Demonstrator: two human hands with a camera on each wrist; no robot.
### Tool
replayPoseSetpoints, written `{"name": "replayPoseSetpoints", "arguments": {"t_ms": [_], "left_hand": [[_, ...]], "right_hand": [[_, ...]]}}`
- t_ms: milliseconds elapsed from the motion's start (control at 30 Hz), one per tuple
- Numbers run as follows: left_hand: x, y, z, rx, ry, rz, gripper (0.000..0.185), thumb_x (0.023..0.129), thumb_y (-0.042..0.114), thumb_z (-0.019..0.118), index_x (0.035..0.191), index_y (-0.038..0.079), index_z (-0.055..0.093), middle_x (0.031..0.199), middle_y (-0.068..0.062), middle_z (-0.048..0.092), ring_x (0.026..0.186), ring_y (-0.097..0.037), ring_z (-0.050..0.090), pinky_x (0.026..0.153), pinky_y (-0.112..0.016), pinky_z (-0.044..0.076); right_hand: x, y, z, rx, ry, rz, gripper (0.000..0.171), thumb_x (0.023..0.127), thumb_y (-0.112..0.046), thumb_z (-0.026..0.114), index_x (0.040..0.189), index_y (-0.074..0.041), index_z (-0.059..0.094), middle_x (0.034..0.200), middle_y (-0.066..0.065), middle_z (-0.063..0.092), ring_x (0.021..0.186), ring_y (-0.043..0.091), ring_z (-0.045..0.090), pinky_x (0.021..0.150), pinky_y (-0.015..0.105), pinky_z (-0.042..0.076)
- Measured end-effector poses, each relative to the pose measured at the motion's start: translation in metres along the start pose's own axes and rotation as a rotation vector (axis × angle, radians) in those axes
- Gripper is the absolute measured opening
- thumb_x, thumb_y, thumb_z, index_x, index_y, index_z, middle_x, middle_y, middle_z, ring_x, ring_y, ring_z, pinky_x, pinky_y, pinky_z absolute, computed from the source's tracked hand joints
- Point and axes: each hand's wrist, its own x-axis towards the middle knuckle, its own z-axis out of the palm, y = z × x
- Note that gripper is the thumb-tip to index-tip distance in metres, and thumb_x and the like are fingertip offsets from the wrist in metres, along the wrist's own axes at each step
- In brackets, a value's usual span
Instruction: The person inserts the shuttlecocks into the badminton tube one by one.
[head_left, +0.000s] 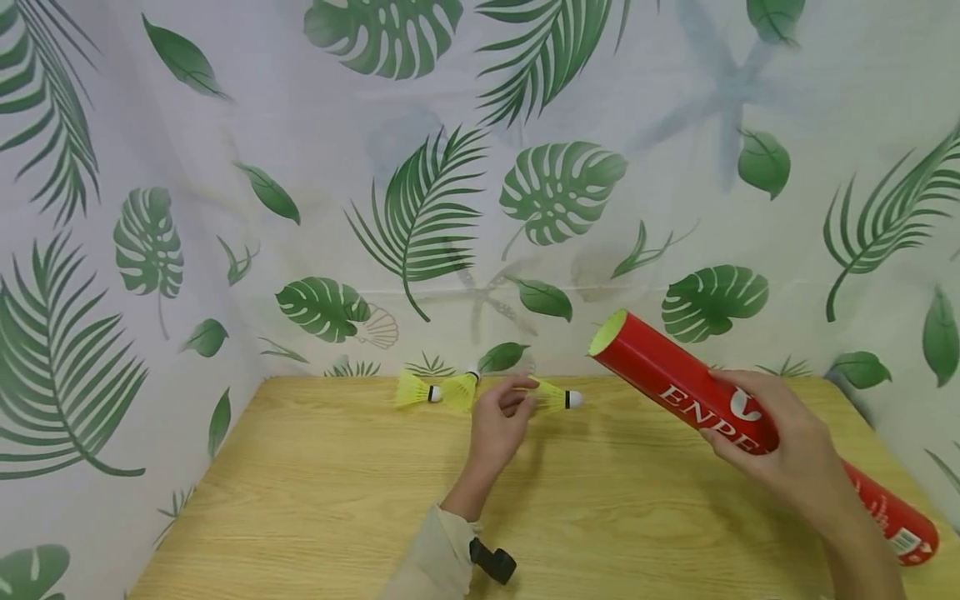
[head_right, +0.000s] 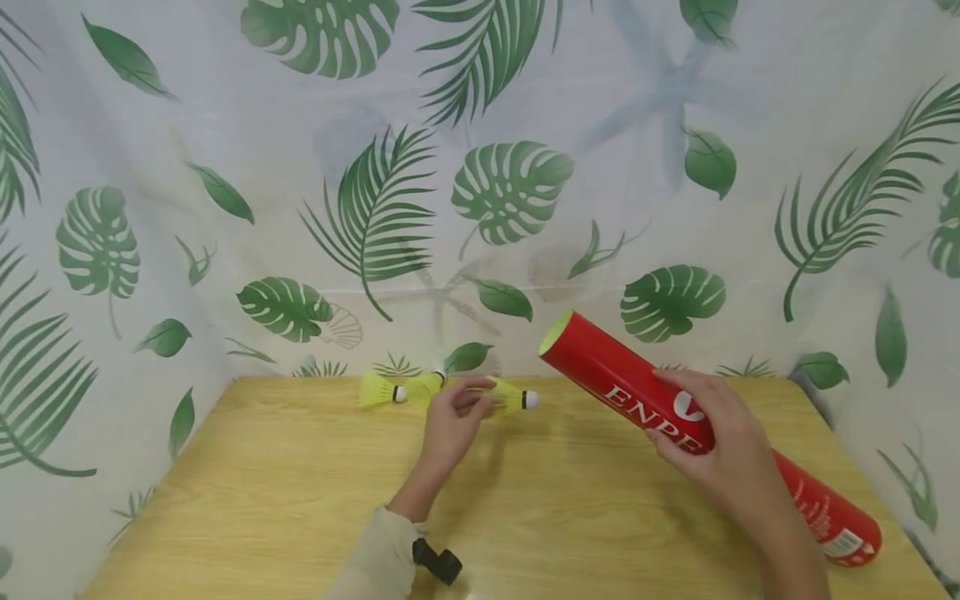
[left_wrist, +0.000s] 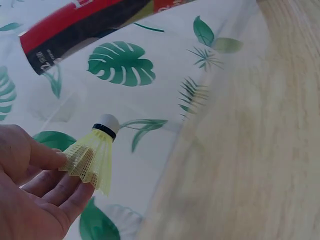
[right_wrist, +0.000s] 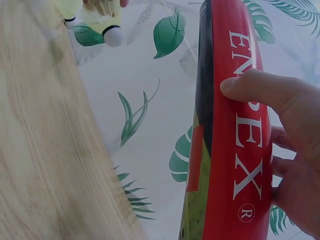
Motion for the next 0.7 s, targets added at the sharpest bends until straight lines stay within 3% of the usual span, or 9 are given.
{"name": "replayPoseSetpoints", "arguments": {"t_ms": [300,467,700], "left_hand": [[-0.005,0.017,-0.031,-0.048,-0.046,0.057,0.017,0.098,-0.002,0.065,0.113,0.0,0.073,0.101,-0.019,0.075,0.093,-0.033,0.074,0.079,-0.028,0.06],[-0.004,0.028,-0.044,-0.062,-0.024,0.058,0.017,0.098,-0.001,0.066,0.114,0.002,0.073,0.099,-0.018,0.076,0.093,-0.034,0.074,0.078,-0.027,0.059],[-0.005,0.043,-0.052,-0.09,-0.007,0.105,0.018,0.098,0.001,0.067,0.116,0.0,0.072,0.099,-0.021,0.075,0.092,-0.041,0.073,0.081,-0.046,0.06]], "right_hand": [[0.001,-0.001,0.002,-0.004,-0.021,0.021,0.088,0.066,0.004,0.092,0.144,-0.016,0.058,0.135,0.011,0.058,0.114,-0.005,0.042,0.081,-0.001,0.036],[0.001,-0.002,0.003,-0.018,-0.042,0.041,0.088,0.067,0.002,0.093,0.145,-0.017,0.057,0.137,0.012,0.058,0.114,-0.007,0.04,0.078,0.0,0.036],[0.001,-0.002,0.007,-0.014,-0.058,0.031,0.088,0.067,0.0,0.094,0.145,-0.017,0.057,0.137,0.011,0.058,0.114,-0.008,0.04,0.078,0.001,0.039]]}}
